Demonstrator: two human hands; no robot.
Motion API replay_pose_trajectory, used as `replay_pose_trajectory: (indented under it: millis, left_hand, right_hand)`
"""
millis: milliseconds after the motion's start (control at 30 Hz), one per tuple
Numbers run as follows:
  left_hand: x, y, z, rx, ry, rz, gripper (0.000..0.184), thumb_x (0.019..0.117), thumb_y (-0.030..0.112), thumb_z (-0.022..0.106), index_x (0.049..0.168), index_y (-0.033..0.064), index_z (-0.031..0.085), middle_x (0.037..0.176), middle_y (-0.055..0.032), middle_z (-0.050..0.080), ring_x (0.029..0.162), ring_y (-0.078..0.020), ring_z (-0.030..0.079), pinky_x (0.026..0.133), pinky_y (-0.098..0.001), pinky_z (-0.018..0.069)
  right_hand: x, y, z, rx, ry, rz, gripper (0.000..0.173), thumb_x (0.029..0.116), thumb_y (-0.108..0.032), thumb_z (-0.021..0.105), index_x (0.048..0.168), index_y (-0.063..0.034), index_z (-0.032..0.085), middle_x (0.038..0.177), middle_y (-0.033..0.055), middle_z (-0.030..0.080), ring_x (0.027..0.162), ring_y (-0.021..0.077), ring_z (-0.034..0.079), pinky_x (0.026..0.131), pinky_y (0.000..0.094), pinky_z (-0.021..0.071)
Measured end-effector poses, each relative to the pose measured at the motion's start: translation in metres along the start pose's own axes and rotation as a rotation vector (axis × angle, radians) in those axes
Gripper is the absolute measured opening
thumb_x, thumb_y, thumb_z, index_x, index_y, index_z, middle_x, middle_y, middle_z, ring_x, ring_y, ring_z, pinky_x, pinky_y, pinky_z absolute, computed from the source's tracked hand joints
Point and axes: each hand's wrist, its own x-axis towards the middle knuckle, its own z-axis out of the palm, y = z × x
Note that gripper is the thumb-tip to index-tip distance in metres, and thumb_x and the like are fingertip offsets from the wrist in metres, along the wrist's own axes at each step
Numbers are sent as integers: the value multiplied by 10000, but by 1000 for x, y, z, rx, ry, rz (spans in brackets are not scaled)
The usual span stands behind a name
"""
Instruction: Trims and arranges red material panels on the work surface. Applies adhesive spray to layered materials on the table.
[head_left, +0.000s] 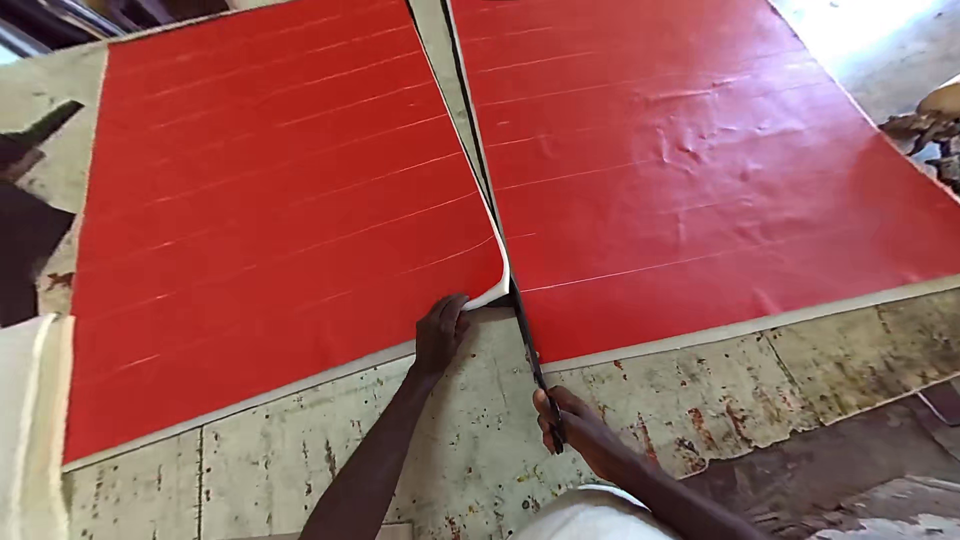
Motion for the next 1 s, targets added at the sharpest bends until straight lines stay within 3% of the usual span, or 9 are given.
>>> replay_pose_trajectory:
  millis: [133, 267, 467, 567, 700, 800, 867, 1000]
  left_hand:
    - [-1, 0, 1, -5, 32, -27, 244, 996, 101, 576, 1185, -10, 684, 1139, -171, 721, 960, -283, 734, 809, -446, 616]
    - [-3, 0, -2, -39, 23, -120, 280, 1013, 117, 556, 1231, -28, 654, 1101, -190, 705, 903, -286, 713, 811, -471, 602]
    - [-6, -5, 2, -99, 115, -178, 243, 1007, 114, 558, 1199, 14, 667, 1037, -132, 695, 767, -189, 656, 706, -382, 583]
    - [-8, -6, 3, -138, 129, -181, 243, 1004, 130, 563, 1203, 36, 666, 1004, -96, 685, 705, -148, 611, 647, -337, 554]
    - [-8, -7, 2, -173, 154, -182, 243, 999, 119, 563, 1197, 32, 675, 1031, -95, 692, 741, -132, 624, 680, -316, 561]
    - [-9, -6, 2, -174, 169, -169, 248, 1007, 132, 554, 1199, 29, 673, 1051, -96, 700, 795, -129, 651, 734, -312, 575]
    - [-9, -6, 2, -185, 176, -176, 258, 1011, 153, 551, 1202, 27, 669, 1046, -95, 696, 776, -124, 639, 714, -305, 568]
    - [-11, -7, 3, -203, 211, -177, 262, 1019, 167, 547, 1198, 22, 672, 1055, -100, 696, 803, -123, 650, 737, -302, 574]
  right_hand:
    - [3, 1, -2, 68, 34, -4, 456, 983, -514, 628, 1047, -67, 566, 699, 32, 572, 564, 151, 599, 572, 308, 565]
    - [4, -2, -7, 53, 22, 43, 455, 987, -504, 631, 1072, -65, 544, 723, 34, 576, 579, 157, 609, 581, 316, 572]
    - [28, -35, -1, 82, 31, 44, 562, 987, -604, 564, 1152, -67, 549, 743, 44, 583, 606, 156, 618, 608, 305, 571]
    - [41, -42, 2, 88, 62, 33, 524, 1003, -566, 566, 1124, -57, 538, 728, 44, 563, 581, 149, 591, 587, 293, 553]
    - [49, -46, 0, 81, 99, 47, 450, 999, -493, 625, 1056, -54, 545, 697, 43, 571, 560, 154, 603, 571, 300, 562]
    - [59, -62, 0, 59, 76, 60, 527, 1008, -566, 556, 1122, -52, 547, 731, 47, 574, 595, 154, 612, 602, 301, 567]
    - [73, -71, -1, 87, 82, 39, 558, 997, -607, 539, 1111, -61, 564, 721, 44, 572, 592, 152, 611, 595, 299, 566]
    - [83, -73, -2, 104, 133, -27, 453, 994, -497, 630, 1040, -50, 573, 690, 60, 575, 548, 157, 605, 539, 296, 559]
